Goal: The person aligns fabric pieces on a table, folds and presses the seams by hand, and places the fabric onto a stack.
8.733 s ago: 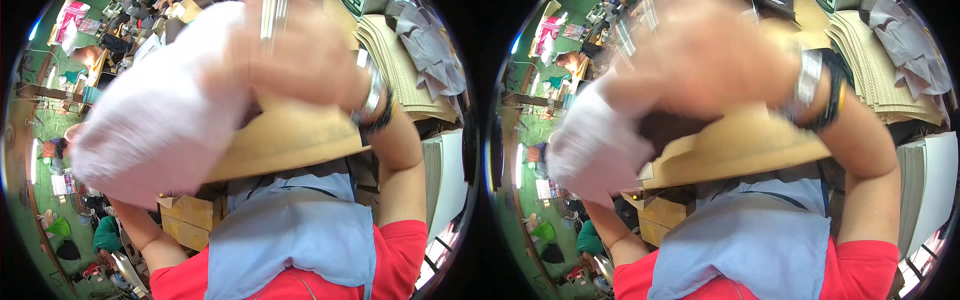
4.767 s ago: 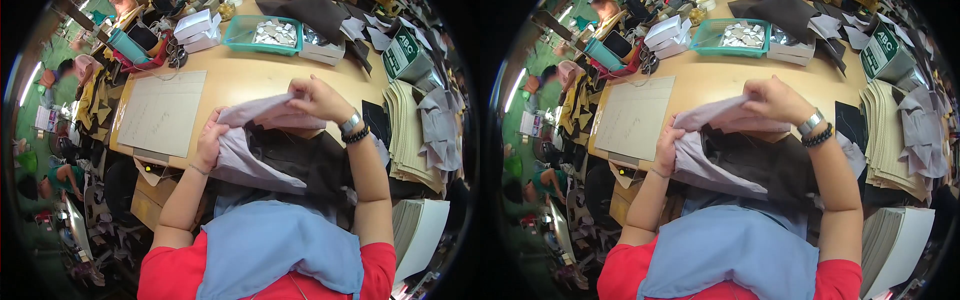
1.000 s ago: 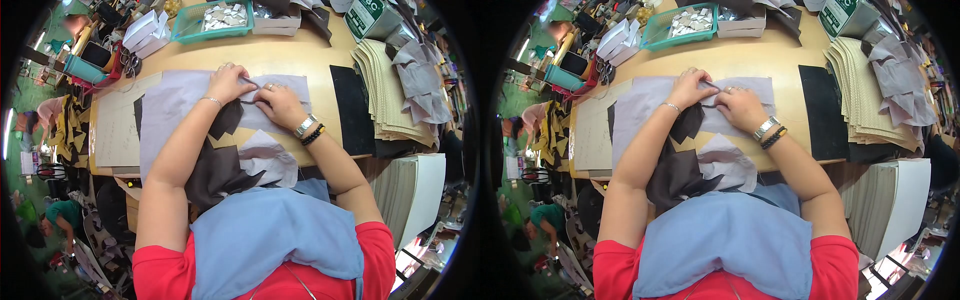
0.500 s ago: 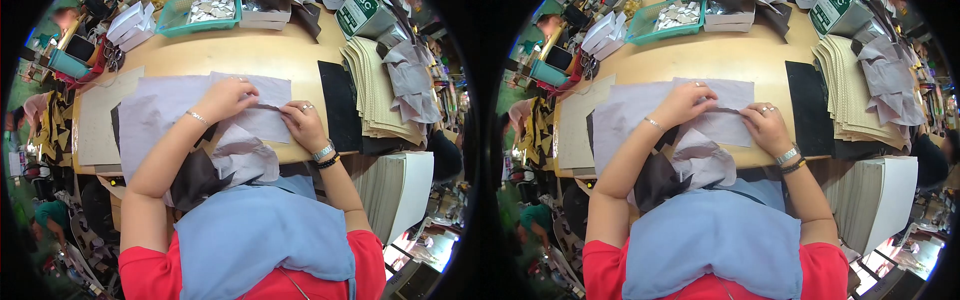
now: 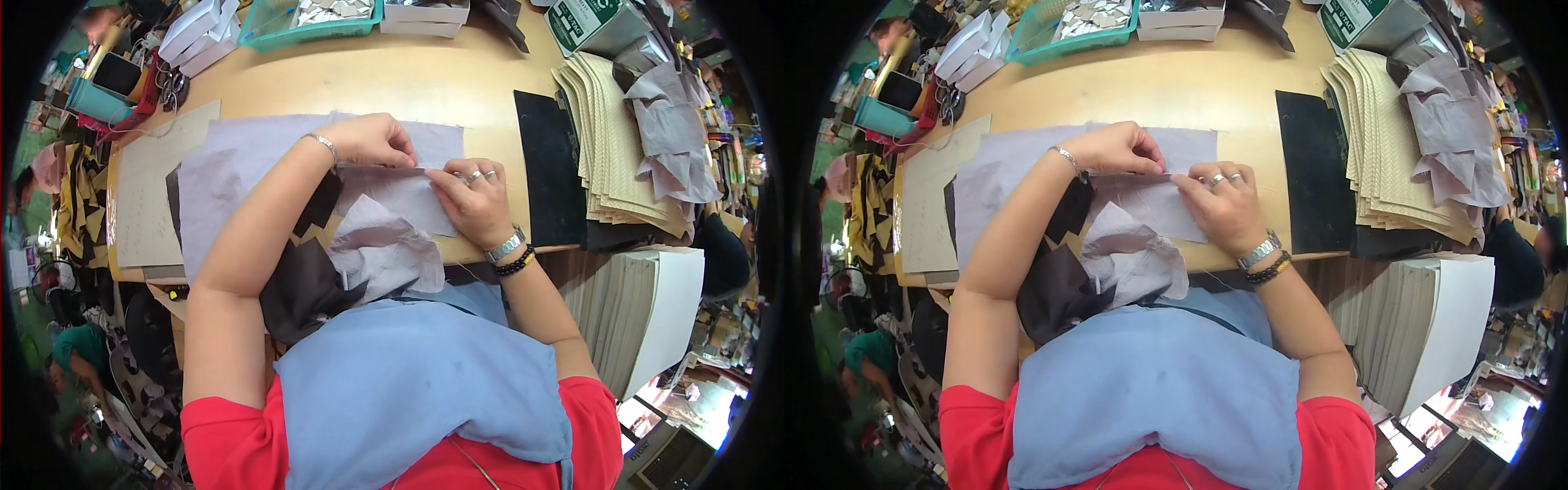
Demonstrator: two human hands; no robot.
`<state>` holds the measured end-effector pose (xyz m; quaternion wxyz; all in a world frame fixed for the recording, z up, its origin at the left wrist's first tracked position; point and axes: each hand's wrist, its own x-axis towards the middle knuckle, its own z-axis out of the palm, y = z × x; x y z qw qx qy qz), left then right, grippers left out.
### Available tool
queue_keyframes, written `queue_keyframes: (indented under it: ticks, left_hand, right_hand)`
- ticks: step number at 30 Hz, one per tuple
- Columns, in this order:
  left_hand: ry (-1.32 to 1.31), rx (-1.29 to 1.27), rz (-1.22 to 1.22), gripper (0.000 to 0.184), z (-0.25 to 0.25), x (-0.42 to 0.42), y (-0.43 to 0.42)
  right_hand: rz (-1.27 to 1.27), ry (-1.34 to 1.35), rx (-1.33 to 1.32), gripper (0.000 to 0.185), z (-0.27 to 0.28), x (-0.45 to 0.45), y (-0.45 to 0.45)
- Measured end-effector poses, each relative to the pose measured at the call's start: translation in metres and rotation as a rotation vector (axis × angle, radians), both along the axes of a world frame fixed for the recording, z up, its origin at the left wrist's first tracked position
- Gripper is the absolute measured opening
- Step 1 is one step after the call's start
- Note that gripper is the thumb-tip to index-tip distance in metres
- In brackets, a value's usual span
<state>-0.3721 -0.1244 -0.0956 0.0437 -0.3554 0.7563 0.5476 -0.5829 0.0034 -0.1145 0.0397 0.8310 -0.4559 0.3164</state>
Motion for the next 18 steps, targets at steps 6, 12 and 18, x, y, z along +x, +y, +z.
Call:
queue_keyframes:
  ticks: [6, 12, 18]
  left_hand:
    - [0.005, 0.02, -0.021, 0.028, 0.002, 0.016, -0.006]
    - [0.043, 0.195, 0.06, 0.026, -0.006, 0.022, -0.007]
    - [0.048, 0.194, 0.043, 0.026, -0.005, 0.022, -0.008]
  right_hand:
    - [0.027, -0.044, 0.132, 0.017, -0.018, 0.019, -0.003]
    - [0.026, 0.037, 0.105, 0.022, -0.013, 0.017, -0.001]
    - [0.044, 0.117, 0.147, 0.037, -0.009, 0.02, -0.003]
